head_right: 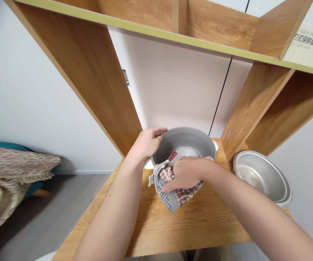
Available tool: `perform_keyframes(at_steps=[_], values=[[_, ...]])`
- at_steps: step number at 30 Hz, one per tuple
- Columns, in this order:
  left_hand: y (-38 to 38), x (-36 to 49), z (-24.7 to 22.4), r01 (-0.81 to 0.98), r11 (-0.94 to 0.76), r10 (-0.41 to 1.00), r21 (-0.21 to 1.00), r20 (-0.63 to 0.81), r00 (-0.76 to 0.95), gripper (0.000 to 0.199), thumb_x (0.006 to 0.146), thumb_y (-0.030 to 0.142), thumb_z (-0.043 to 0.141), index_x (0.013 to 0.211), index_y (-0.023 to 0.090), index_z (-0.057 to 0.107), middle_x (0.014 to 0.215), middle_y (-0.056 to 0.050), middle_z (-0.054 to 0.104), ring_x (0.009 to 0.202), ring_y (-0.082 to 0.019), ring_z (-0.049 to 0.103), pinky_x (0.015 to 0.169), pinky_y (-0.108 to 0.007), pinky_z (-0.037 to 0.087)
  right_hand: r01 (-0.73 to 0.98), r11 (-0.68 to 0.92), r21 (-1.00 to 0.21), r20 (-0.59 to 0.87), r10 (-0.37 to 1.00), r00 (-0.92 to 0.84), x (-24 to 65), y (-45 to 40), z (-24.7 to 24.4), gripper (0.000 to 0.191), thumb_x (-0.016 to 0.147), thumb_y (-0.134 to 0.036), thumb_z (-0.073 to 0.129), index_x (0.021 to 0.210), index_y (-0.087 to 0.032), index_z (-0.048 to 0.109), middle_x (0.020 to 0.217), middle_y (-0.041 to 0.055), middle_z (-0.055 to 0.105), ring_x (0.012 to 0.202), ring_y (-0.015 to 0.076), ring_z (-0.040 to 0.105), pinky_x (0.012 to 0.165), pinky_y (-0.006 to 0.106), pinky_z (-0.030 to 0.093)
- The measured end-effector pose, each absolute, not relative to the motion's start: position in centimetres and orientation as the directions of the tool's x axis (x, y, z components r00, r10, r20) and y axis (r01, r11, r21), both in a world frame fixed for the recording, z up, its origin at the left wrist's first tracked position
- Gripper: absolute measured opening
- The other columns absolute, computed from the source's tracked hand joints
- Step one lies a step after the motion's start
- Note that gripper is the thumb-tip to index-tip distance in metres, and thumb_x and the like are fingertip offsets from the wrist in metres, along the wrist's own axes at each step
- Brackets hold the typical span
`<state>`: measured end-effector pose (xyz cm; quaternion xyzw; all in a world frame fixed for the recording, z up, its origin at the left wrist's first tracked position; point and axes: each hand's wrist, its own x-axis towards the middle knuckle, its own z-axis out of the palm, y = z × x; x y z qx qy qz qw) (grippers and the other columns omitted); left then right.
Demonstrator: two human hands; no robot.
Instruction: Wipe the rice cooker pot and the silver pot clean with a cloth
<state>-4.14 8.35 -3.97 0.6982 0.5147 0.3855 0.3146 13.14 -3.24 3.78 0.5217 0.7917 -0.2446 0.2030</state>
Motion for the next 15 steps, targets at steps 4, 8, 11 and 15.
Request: perform_keyframes(at_steps=[4, 8, 11, 15], values=[[8.2, -4.2, -3.7, 0.516, -0.284, 0.959, 0.808, 0.237, 0.157, 0.058, 0.093, 0.001, 0.068, 0.141, 0.019, 0.093, 0.154, -0.014, 0.087, 0.151, -0.035, 0.081, 0.139, -0.050, 0.057, 0.916, 0.367, -0.161, -0.541, 0.744, -0.393, 12.9, -3.6, 3.7, 0.063, 0.115, -0.072, 0.064, 0.117, -0.014, 0.089, 0.120, 0.0181, 0.089, 0.112, 0.0365, 0.080, 0.089, 0.042, 0.054], [8.0, -4.2, -3.1, 0.594, -0.264, 0.964, 0.760, 0.217, 0.151, 0.055, 0.092, 0.004, 0.070, 0.139, 0.018, 0.094, 0.150, -0.015, 0.088, 0.150, -0.038, 0.081, 0.137, -0.049, 0.059, 0.902, 0.397, -0.170, -0.511, 0.747, -0.425, 12.5, -3.7, 3.4, 0.056, 0.116, -0.066, 0.065, 0.123, -0.016, 0.089, 0.125, 0.0182, 0.089, 0.115, 0.0371, 0.080, 0.093, 0.042, 0.055], [7.9, -4.3, -2.8, 0.632, -0.260, 0.966, 0.730, 0.202, 0.164, 0.055, 0.092, 0.007, 0.071, 0.140, 0.018, 0.094, 0.149, -0.015, 0.089, 0.150, -0.040, 0.081, 0.136, -0.048, 0.059, 0.892, 0.410, -0.190, -0.483, 0.752, -0.449, 12.1, -3.6, 2.9, 0.052, 0.117, -0.063, 0.064, 0.118, -0.017, 0.090, 0.121, 0.0172, 0.090, 0.112, 0.0354, 0.080, 0.093, 0.042, 0.056], [7.9, -4.5, -2.7, 0.654, -0.260, 0.966, 0.711, 0.190, 0.178, 0.058, 0.092, 0.012, 0.071, 0.146, 0.015, 0.091, 0.154, -0.017, 0.087, 0.153, -0.040, 0.079, 0.137, -0.047, 0.057, 0.894, 0.397, -0.207, -0.430, 0.784, -0.448, 11.4, -3.4, 2.7, 0.043, 0.115, -0.054, 0.070, 0.107, -0.018, 0.091, 0.111, 0.0147, 0.091, 0.101, 0.0313, 0.080, 0.089, 0.039, 0.057]])
